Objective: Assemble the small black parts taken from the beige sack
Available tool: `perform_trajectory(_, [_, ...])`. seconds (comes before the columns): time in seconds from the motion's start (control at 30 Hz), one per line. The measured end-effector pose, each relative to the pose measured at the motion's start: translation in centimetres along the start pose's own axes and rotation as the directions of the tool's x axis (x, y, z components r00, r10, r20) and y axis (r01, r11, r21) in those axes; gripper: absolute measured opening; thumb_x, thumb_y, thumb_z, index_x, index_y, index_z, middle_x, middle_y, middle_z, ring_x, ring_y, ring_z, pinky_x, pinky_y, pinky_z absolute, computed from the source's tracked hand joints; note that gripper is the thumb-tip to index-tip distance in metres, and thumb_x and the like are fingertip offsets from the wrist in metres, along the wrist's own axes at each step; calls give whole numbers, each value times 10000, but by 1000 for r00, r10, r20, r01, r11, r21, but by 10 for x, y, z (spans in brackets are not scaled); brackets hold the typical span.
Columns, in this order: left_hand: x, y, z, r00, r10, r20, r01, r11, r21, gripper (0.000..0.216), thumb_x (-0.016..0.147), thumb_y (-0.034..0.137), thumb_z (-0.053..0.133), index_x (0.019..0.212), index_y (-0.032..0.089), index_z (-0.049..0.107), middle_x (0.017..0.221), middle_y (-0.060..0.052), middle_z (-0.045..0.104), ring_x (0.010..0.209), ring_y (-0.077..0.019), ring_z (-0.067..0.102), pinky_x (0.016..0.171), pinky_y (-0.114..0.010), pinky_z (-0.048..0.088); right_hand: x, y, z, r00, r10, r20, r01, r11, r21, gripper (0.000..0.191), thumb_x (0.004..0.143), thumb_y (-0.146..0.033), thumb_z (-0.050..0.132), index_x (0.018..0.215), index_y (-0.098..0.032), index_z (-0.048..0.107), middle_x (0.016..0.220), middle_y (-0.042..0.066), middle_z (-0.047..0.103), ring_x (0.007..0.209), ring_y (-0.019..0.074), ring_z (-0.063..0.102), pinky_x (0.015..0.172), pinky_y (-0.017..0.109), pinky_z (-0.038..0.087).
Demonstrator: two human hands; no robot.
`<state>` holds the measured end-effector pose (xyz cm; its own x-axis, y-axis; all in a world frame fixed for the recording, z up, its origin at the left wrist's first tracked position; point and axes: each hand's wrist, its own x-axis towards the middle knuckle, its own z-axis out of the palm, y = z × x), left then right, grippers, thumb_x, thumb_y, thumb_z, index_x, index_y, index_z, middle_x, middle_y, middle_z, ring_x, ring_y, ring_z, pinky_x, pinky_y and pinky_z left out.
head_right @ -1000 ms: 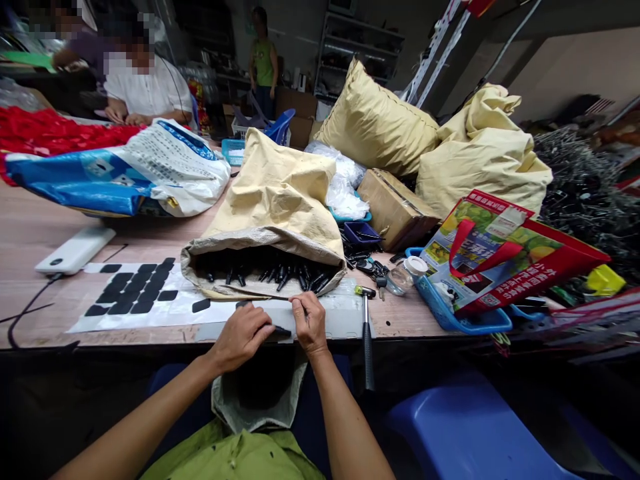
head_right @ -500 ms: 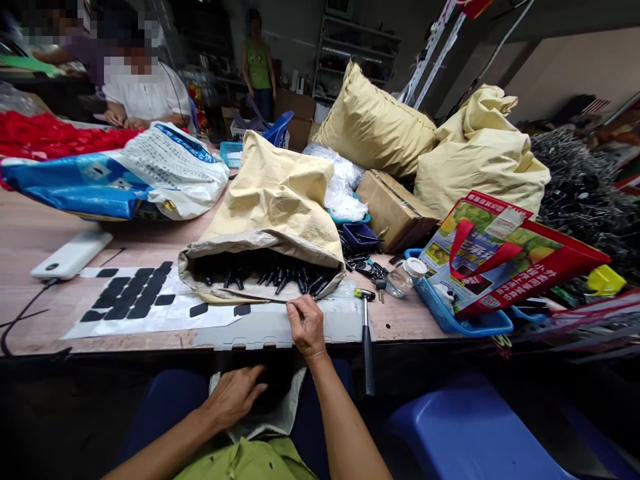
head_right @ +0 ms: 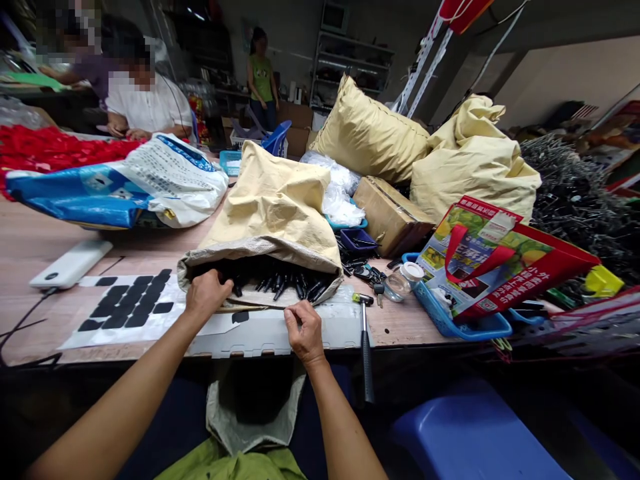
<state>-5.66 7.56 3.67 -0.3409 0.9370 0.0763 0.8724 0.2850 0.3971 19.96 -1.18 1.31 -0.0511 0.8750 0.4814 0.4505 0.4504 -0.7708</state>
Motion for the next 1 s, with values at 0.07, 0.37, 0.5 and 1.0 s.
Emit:
perform_trajectory(0.07, [0,-4,1,998,-45,41,45,999,-7,268,825,405,597,906,167,689,860,-169,719,838,-346,684,695,-398,494,0,0,0,1000,1,-2,-1,1000,1,226,976,-293,532,857,-195,697,821,54,638,815,199,602,769,330,486])
perform_trajectory(0.37, [-64,-2,-1,903,396,-169,-430,820,-378,194,885,335,620,1024,206,664,917,-43,684,796,-189,639,781,-302,510,-1,-3,1,1000,4,-8,-3,1000,21,216,976,-285,527,897,-201,711,864,61,648,846,203,611,790,342,506])
perform_trajectory(0.5, [-92,20,17,788,614,37,-538,717,-443,124,897,265,618,993,213,676,943,-48,672,885,-201,637,808,-310,494,-5,-7,-19,997,18,-81,-21,999,-36,193,972,-285,528,961,-210,705,925,72,652,875,212,609,771,342,505])
perform_trajectory(1.0, [-90,31,45,752,651,103,-555,710,-434,161,835,302,714,974,223,694,927,-32,669,947,-225,615,856,-362,401,-59,49,-128,793,456,-403,-608,629,-485,389,837,-456,547,1033,-153,690,904,130,638,841,277,598,776,413,482])
